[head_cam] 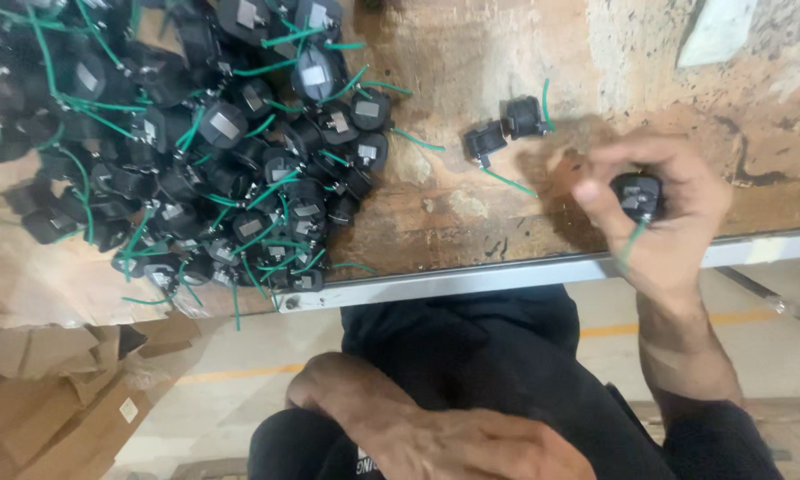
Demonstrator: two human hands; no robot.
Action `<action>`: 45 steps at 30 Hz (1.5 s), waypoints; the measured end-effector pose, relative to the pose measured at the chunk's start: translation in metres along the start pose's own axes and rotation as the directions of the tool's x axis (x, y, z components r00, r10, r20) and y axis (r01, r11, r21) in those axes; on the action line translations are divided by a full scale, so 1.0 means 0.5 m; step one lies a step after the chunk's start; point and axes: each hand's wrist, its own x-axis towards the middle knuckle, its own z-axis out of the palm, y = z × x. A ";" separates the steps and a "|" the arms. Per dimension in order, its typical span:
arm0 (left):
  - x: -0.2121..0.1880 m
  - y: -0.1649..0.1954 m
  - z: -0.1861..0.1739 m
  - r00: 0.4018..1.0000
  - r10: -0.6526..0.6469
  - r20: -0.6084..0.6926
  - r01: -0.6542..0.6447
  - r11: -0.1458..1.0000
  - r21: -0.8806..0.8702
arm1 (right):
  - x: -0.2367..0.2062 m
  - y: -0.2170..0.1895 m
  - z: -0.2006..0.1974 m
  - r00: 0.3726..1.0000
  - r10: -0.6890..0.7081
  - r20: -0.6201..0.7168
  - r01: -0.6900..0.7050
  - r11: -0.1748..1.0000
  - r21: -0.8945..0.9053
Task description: The person repeatedly picks small black electronic components with green wires from a pile on a wooden workbench, briefly inspects them, and places them into a cardboard box. The person also uses a white glue gun to apply adhesive to one component before placing it in the box.
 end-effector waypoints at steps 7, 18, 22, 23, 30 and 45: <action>-0.015 0.007 -0.003 1.000 0.015 0.011 -0.017 0.990 0.139 | 0.058 -0.056 0.018 0.958 -0.208 0.196 0.282 0.801 -0.528; 0.058 0.042 -0.023 0.971 0.237 0.006 -0.185 0.745 0.641 | 0.022 -0.032 -0.005 0.987 -0.099 0.130 0.147 0.879 -0.453; 0.067 0.041 -0.020 0.973 0.232 0.004 -0.172 0.713 0.679 | 0.033 -0.037 0.001 0.937 -0.218 0.274 0.328 0.820 -0.469; 0.071 0.040 -0.020 0.973 0.231 0.002 -0.169 0.703 0.690 | 0.024 -0.043 0.007 0.930 -0.236 0.280 0.354 0.776 -0.522; 0.100 0.048 -0.020 0.968 0.177 -0.176 0.017 0.655 0.755 | 0.003 -0.037 0.054 0.959 -0.229 0.167 0.283 0.742 -0.608; 0.073 -0.047 -0.136 0.764 0.151 -0.627 0.629 0.039 0.776 | -0.027 0.006 0.020 0.989 -0.117 0.091 0.139 0.948 -0.286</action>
